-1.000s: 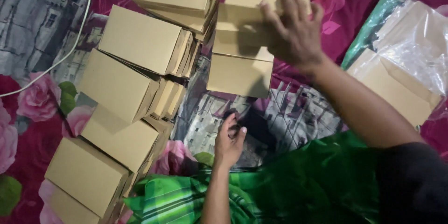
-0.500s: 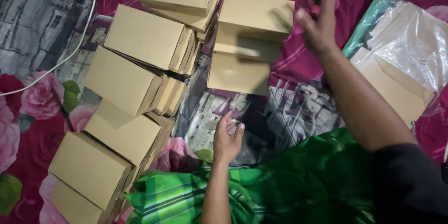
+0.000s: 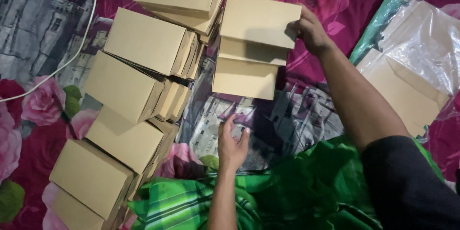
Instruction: The person assembles cardboard boxes by hand, folding the flaps into place and stacking the completed boxes.
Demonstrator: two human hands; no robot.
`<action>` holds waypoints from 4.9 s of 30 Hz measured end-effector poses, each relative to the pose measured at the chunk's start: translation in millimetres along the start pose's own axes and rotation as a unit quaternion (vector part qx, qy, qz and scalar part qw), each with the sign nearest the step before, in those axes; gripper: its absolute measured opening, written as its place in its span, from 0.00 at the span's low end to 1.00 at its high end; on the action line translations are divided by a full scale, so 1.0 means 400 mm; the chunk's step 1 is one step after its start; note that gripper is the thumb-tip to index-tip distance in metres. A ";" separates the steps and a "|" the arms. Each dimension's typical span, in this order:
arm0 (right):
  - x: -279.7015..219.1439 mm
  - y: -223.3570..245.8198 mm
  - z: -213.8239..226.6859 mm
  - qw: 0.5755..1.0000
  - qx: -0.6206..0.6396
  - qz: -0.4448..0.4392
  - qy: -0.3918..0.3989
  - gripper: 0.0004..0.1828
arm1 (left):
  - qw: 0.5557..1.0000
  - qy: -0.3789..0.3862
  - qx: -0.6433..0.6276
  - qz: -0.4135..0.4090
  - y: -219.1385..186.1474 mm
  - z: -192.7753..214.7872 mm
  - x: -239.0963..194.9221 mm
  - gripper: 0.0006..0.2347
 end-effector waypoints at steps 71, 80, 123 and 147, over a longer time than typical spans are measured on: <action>0.137 -0.017 0.055 0.968 0.190 0.161 -0.029 0.12 | 0.923 -0.273 -0.261 -0.074 -0.276 -0.164 0.492 0.30; 0.127 0.029 0.006 0.978 0.156 0.136 0.001 0.16 | 0.866 -0.250 -0.360 -0.242 -0.224 -0.124 0.569 0.27; -0.237 -0.318 -0.182 0.952 -0.148 -0.190 -0.188 0.23 | 0.984 -0.146 -0.031 0.097 0.063 0.022 0.239 0.27; -0.070 0.227 -0.037 0.974 -0.026 -0.119 -0.193 0.26 | 0.991 -0.079 -0.004 -0.112 0.112 -0.127 0.205 0.26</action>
Point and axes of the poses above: each hand's wrist, its own x-axis towards the middle knuckle, its own z-axis out of the back of the hand, y = z × x, the point moved 7 cm from there along x, towards the middle knuckle, and after that the axes turned 8 degrees about -z, right-handed, at the moved point
